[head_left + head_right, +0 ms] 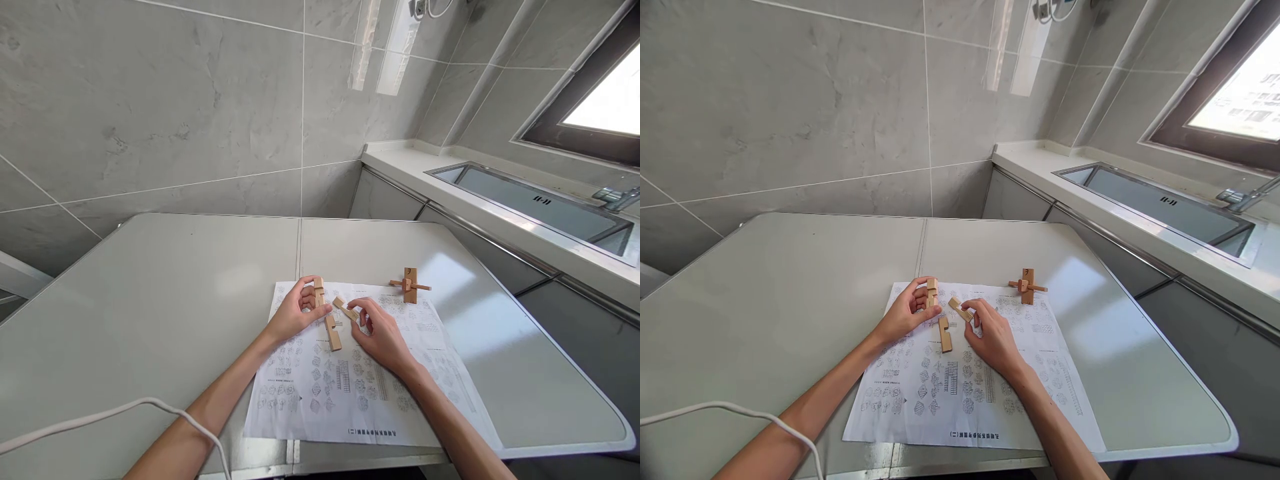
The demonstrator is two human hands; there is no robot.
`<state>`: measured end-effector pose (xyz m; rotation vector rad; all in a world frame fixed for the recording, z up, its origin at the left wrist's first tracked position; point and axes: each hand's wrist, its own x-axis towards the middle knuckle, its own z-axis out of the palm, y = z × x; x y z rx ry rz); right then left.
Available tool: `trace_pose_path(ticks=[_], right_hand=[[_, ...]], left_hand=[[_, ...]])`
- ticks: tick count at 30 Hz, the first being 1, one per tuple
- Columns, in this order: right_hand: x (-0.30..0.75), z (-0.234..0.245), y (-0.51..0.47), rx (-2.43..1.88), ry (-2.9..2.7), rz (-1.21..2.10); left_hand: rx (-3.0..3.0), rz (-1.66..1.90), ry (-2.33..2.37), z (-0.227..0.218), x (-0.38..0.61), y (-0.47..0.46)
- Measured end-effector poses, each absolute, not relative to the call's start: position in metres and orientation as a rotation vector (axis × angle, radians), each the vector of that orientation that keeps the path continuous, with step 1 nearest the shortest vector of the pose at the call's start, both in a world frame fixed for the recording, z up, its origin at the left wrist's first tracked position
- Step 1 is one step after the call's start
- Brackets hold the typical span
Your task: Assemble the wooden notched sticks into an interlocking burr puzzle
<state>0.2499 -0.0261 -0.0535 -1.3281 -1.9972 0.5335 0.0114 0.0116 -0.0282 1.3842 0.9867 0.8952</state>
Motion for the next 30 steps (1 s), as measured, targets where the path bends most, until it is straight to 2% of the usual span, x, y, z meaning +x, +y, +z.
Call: trace_pose_path(ticks=[9,17,30], right_hand=[[0.249,-0.054,-0.027,-1.345,-1.815,0.591],[0.252,-0.047,-0.023,-1.108,-1.275,1.209],[0.249,-0.047,-0.027,-0.848,-1.299,1.502]], left_hand=[[1.461,0.875,1.025,-0.03,0.014,0.01],[1.583,0.772,1.092,-0.024,0.017,0.006],[1.718,0.645,1.084,-0.02,0.02,0.002]])
